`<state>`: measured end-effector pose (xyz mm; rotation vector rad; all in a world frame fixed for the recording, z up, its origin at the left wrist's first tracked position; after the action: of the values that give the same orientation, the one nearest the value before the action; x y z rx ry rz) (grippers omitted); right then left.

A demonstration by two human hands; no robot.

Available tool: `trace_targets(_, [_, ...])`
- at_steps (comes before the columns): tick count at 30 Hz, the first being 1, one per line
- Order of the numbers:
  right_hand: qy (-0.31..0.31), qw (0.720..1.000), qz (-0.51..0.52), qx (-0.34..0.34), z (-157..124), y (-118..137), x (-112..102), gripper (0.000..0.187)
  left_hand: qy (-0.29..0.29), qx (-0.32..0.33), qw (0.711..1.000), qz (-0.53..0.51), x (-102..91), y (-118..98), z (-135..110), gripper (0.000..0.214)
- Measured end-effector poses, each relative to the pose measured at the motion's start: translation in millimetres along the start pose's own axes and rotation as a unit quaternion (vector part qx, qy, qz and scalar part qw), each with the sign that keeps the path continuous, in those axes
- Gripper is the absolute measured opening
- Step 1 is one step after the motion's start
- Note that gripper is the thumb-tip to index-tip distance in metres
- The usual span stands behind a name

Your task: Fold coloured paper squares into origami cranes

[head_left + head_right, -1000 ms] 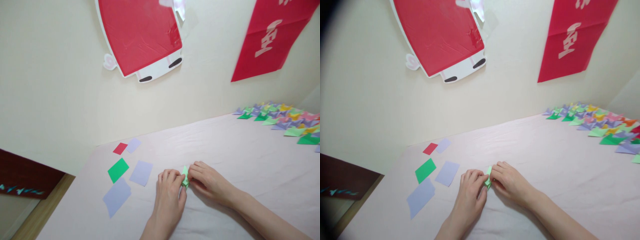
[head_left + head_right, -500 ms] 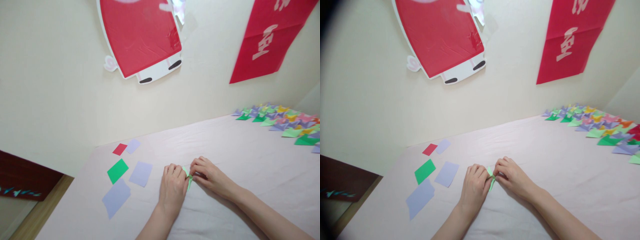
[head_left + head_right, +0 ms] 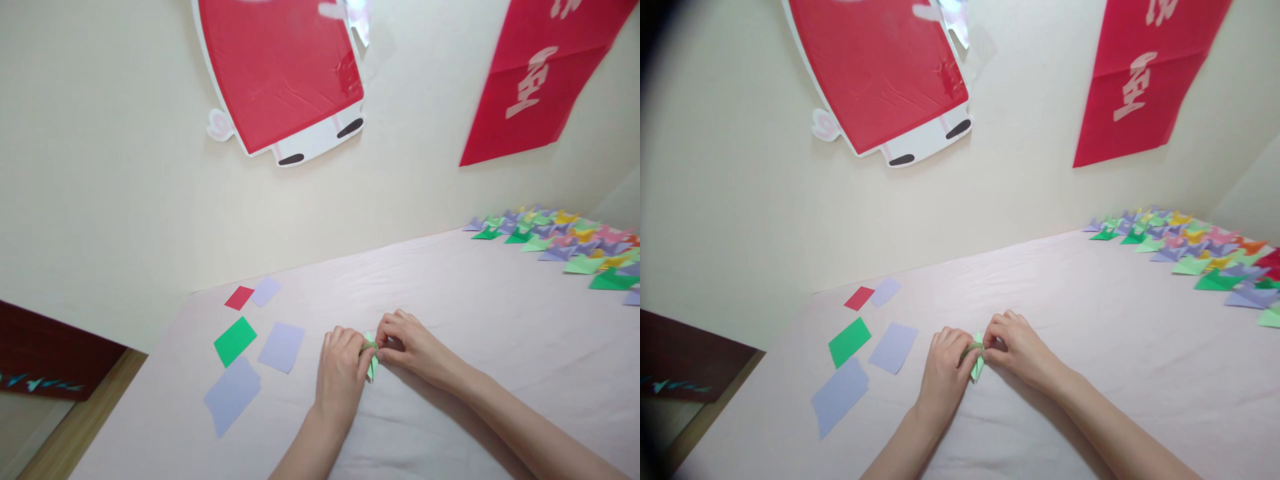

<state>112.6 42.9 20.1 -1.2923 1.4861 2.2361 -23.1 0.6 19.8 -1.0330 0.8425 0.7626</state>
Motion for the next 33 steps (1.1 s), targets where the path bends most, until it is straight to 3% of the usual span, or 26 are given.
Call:
trace_targets(5, [-0.001, 1.000, -0.009, 0.013, 2.4, 2.4, 2.6, 0.008, 0.019, -0.010, 0.999, -0.038, -1.3, 1.9, -3.2, 0.012])
trace_targets(19, [0.003, 0.994, -0.060, 0.095, 11.4, 6.2, 16.5, 0.005, -0.008, -0.063, 0.991, -0.119, 1.0, 12.6, -2.6, 0.016])
trace_targets(33, [0.003, 0.999, 0.026, 0.039, 11.4, -7.0, 11.5, 0.008, 0.001, -0.059, 0.989, -0.136, -0.1, 9.6, -2.0, 0.013])
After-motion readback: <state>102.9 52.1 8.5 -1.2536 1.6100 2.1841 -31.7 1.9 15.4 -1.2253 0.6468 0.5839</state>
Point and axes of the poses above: each hand's wrist, its own z-axis towards the middle knuckle, its own x-axis out of the palm, y = z × x, the point moved 5 cm from there along z, towards the middle knuckle, and after that the axes turned 2 degrees about z, right-handed, at the moved point
